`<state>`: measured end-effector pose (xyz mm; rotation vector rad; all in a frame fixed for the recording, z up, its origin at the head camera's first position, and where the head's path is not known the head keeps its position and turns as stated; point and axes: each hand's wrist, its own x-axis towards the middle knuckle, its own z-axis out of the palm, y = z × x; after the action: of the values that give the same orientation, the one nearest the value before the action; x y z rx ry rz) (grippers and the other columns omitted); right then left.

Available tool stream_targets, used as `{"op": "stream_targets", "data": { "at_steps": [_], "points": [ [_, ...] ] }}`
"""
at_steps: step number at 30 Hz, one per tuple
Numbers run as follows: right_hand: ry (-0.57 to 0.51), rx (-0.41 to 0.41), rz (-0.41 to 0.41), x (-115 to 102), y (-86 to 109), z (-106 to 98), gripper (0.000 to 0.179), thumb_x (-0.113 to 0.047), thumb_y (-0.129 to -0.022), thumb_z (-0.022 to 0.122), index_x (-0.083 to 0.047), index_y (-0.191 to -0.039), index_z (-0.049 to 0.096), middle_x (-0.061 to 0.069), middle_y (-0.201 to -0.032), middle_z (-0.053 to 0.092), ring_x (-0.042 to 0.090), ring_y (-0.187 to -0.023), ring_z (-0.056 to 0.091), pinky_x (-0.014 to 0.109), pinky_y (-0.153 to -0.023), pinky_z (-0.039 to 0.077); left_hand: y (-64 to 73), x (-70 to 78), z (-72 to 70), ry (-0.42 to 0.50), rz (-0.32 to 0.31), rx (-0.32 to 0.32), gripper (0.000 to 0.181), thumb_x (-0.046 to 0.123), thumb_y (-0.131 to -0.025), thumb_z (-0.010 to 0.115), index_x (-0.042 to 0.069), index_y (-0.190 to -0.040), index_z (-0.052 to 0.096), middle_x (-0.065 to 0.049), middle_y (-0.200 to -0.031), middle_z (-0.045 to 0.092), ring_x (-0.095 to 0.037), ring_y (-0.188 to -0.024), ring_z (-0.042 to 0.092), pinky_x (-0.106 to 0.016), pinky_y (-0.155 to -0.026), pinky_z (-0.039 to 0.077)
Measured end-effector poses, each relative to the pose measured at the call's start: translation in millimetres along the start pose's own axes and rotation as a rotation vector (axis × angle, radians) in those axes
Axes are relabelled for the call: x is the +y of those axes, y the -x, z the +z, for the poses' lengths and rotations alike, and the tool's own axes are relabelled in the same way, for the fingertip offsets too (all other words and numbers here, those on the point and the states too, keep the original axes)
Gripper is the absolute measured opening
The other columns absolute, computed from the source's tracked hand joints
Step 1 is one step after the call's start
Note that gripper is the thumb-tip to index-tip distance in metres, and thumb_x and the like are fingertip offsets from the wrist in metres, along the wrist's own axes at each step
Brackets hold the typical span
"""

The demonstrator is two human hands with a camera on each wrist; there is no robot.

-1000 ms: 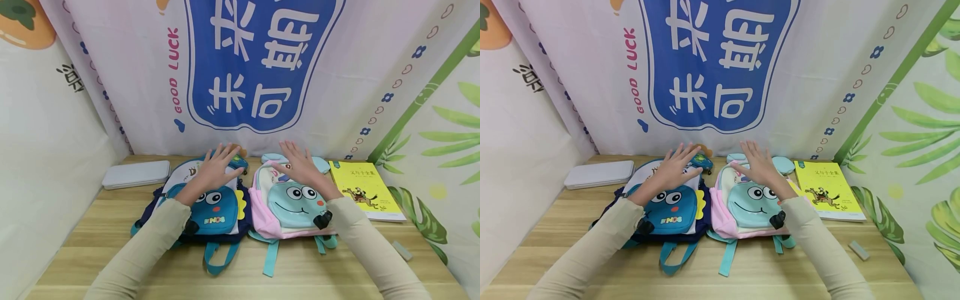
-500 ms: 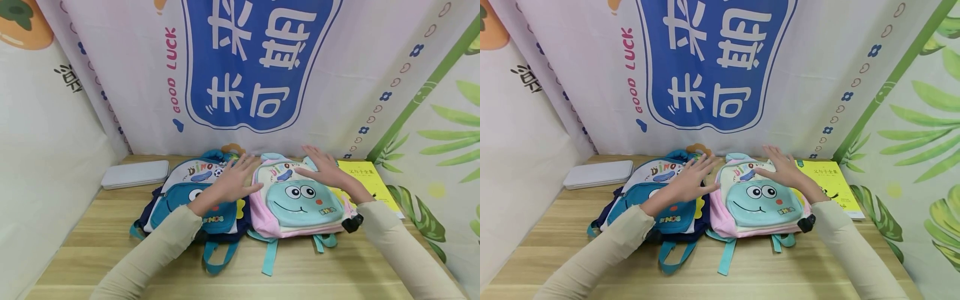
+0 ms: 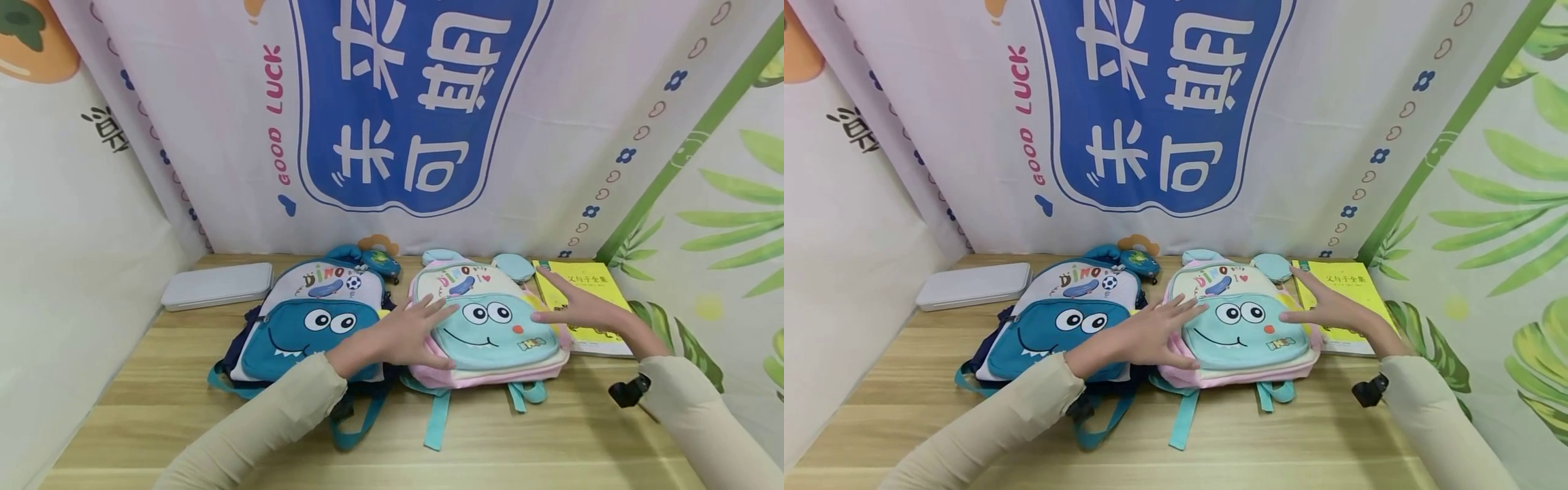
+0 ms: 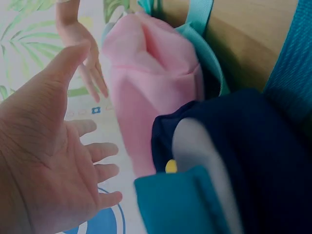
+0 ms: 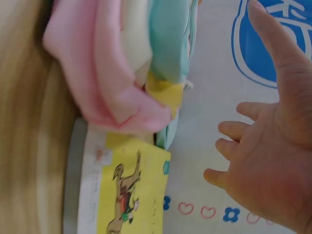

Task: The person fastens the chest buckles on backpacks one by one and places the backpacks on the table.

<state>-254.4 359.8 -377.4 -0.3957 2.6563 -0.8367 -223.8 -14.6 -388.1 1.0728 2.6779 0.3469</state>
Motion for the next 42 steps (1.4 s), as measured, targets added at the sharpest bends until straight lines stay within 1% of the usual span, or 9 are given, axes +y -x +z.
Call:
{"op": "stream_targets", "data": {
  "at_steps": [3, 5, 11, 18, 25, 30, 34, 37, 42],
  "points": [
    [0.002, -0.018, -0.003, 9.9, 6.3, 0.6, 0.112, -0.043, -0.088, 0.076, -0.015, -0.165, 0.000, 0.028, -0.168, 0.001, 0.058, -0.150, 0.011, 0.077, -0.110, 0.026, 0.5, 0.8, 5.7, 0.004, -0.003, -0.042, 0.104, 0.076, -0.084, 0.062, 0.032, -0.165, 0.014, -0.005, -0.172, 0.015, -0.031, -0.160, 0.008, -0.062, -0.126, 0.008],
    [0.008, -0.024, -0.016, 15.5, 9.8, 0.8, 0.113, -0.039, -0.086, 0.079, -0.012, -0.165, 0.003, 0.030, -0.168, 0.005, 0.059, -0.149, 0.013, 0.077, -0.110, 0.027, 0.9, 0.8, 8.4, 0.000, 0.000, -0.054, 0.106, 0.077, -0.082, 0.063, 0.030, -0.165, 0.015, -0.005, -0.172, 0.015, -0.030, -0.160, 0.008, -0.061, -0.126, 0.008],
    [-0.004, -0.066, -0.027, 29.2, 18.7, 1.9, 0.117, -0.034, -0.080, 0.085, -0.008, -0.164, 0.007, 0.032, -0.166, 0.008, 0.057, -0.149, 0.015, 0.078, -0.110, 0.026, -0.6, 1.1, 13.1, -0.042, 0.001, -0.047, 0.113, 0.081, -0.079, 0.063, 0.025, -0.165, 0.016, -0.006, -0.172, 0.017, -0.029, -0.159, 0.015, -0.060, -0.127, 0.010],
    [0.013, -0.138, -0.049, 35.7, 21.9, 5.3, 0.123, -0.032, -0.075, 0.090, -0.004, -0.163, 0.009, 0.037, -0.164, 0.010, 0.061, -0.146, 0.015, 0.079, -0.107, 0.027, -2.6, 3.0, 15.2, -0.105, -0.036, -0.030, 0.119, 0.085, -0.075, 0.063, 0.021, -0.165, 0.018, -0.013, -0.169, 0.023, -0.030, -0.156, 0.024, -0.057, -0.127, 0.014],
    [-0.015, -0.190, -0.073, 41.5, 18.9, 11.8, 0.133, -0.028, -0.070, 0.094, -0.005, -0.163, 0.002, 0.038, -0.164, 0.005, 0.060, -0.147, 0.014, 0.078, -0.110, 0.023, -5.7, 5.4, 17.5, -0.145, -0.065, -0.020, 0.125, 0.089, -0.071, 0.061, 0.016, -0.164, 0.022, -0.015, -0.167, 0.029, -0.032, -0.155, 0.026, -0.055, -0.127, 0.016],
    [-0.015, -0.185, -0.068, 43.4, 15.8, 15.8, 0.135, -0.030, -0.069, 0.094, -0.008, -0.164, 0.001, 0.036, -0.164, 0.008, 0.056, -0.147, 0.019, 0.074, -0.112, 0.025, -6.5, 6.9, 17.2, -0.163, -0.082, -0.011, 0.124, 0.089, -0.070, 0.062, 0.014, -0.162, 0.025, -0.013, -0.163, 0.035, -0.032, -0.152, 0.031, -0.056, -0.126, 0.020],
    [-0.029, -0.166, -0.090, 44.0, 14.9, 18.0, 0.134, -0.028, -0.069, 0.094, -0.008, -0.164, 0.002, 0.035, -0.164, 0.009, 0.054, -0.147, 0.020, 0.073, -0.112, 0.027, -8.4, 5.1, 18.6, -0.182, -0.074, 0.004, 0.123, 0.088, -0.070, 0.062, 0.014, -0.162, 0.027, -0.013, -0.160, 0.038, -0.031, -0.149, 0.034, -0.056, -0.125, 0.023],
    [-0.042, -0.140, -0.117, 44.7, 15.2, 19.4, 0.133, -0.025, -0.068, 0.095, -0.006, -0.164, 0.004, 0.033, -0.164, 0.012, 0.053, -0.146, 0.023, 0.072, -0.111, 0.029, -10.2, 3.4, 19.3, -0.170, -0.060, 0.016, 0.123, 0.087, -0.070, 0.064, 0.014, -0.161, 0.028, -0.013, -0.159, 0.038, -0.031, -0.147, 0.036, -0.056, -0.124, 0.024],
    [-0.060, -0.103, -0.101, 45.1, 16.2, 21.5, 0.130, -0.027, -0.068, 0.095, -0.008, -0.163, 0.009, 0.032, -0.165, 0.013, 0.054, -0.146, 0.022, 0.075, -0.110, 0.028, -12.0, 0.5, 20.3, -0.125, -0.047, 0.024, 0.123, 0.086, -0.068, 0.068, 0.014, -0.160, 0.029, -0.013, -0.159, 0.037, -0.032, -0.146, 0.036, -0.057, -0.124, 0.024]
  ]
}}
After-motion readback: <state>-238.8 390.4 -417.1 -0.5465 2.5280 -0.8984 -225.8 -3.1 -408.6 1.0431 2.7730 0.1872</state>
